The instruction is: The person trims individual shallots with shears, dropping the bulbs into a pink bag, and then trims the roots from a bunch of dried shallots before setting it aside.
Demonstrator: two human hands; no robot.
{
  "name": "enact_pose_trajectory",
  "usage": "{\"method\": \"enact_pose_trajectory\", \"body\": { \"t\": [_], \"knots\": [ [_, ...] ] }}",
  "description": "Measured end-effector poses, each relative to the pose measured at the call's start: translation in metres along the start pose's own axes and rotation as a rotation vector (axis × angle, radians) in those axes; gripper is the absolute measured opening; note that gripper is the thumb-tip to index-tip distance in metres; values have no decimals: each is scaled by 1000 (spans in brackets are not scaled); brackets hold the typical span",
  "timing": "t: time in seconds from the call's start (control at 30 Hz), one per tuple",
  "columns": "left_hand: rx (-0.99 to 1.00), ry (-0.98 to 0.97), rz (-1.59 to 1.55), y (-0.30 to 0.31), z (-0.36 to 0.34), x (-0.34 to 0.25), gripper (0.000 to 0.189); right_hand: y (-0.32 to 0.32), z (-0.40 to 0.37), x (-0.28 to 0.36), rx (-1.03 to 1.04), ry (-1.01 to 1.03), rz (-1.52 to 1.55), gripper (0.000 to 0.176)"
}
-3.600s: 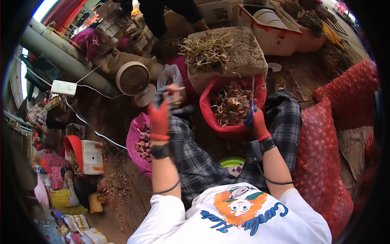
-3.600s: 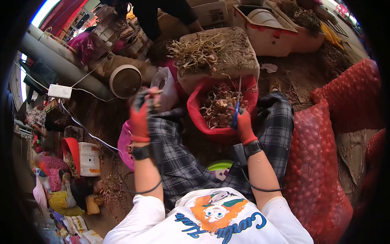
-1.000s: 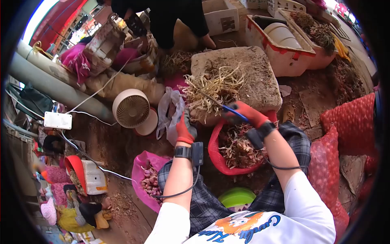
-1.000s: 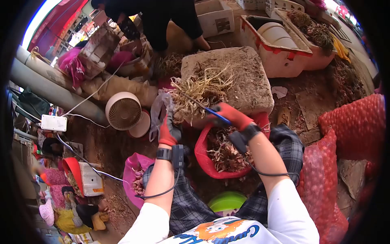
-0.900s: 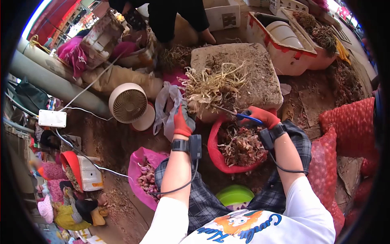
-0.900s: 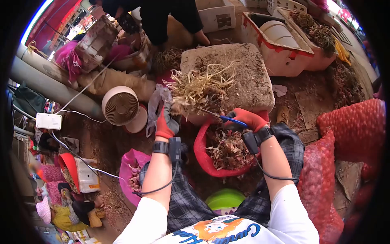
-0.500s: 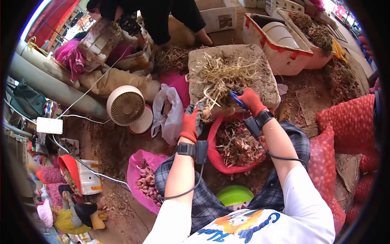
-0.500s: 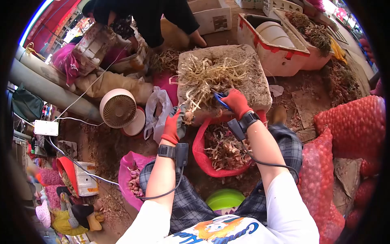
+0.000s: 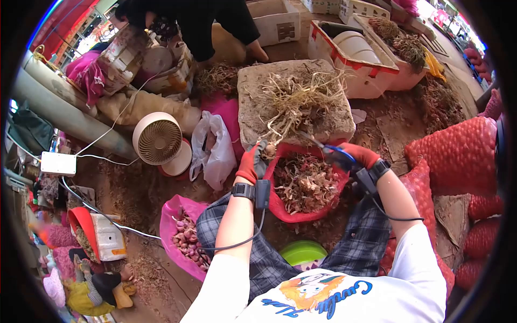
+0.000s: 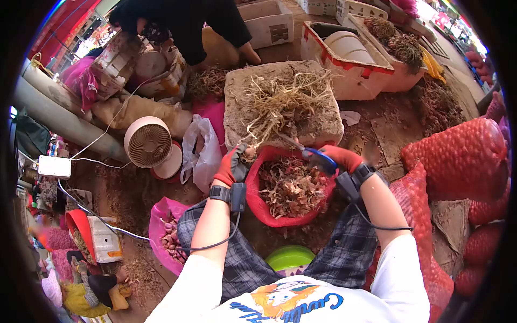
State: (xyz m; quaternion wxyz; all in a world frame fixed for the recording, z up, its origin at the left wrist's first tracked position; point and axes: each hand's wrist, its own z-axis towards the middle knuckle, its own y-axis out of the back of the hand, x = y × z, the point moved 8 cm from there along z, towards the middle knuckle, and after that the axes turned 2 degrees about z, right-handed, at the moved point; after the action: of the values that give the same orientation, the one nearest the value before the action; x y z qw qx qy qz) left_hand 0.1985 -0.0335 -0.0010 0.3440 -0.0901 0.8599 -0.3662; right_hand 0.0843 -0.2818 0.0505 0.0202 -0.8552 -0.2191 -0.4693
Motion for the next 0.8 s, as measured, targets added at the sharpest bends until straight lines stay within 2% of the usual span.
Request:
{"method": "enact_pose_trajectory", "body": {
  "t": [0.07, 0.2, 0.3, 0.33, 0.47, 0.53, 0.57, 0.63, 0.73, 0.8],
  "knots": [
    [63, -41, 26, 21, 20, 4, 22, -30, -22, 13, 66, -107, 110, 39],
    [107, -14, -47, 16, 15, 6, 25, -45, 1, 4, 57, -29, 243, 36],
    [107, -8, -61, 6, 4, 4, 25, -45, 7, 13, -28, -13, 317, 46],
    [108, -4, -66, 2, 0, 3, 25, -44, 12, 15, -39, 43, 327, 44],
    [68, -27, -38, 11, 9, 5, 24, -36, 15, 32, -183, 181, 73, 41],
    [26, -108, -4, 3, 2, -3, 25, -33, 15, 24, -222, 189, 20, 41],
    [18, -69, -19, 7, 4, -2, 28, -33, 15, 21, -241, 193, -7, 40],
    [3, 8, -53, 20, 9, 0, 33, -34, 4, 27, -228, 185, 61, 40],
    [260, 40, -26, 8, 9, -3, 41, -43, -1, 16, -109, 135, 148, 40],
    [103, 2, 69, 7, 4, -6, 41, -53, -1, 10, -26, 127, 174, 40]
  ]
}}
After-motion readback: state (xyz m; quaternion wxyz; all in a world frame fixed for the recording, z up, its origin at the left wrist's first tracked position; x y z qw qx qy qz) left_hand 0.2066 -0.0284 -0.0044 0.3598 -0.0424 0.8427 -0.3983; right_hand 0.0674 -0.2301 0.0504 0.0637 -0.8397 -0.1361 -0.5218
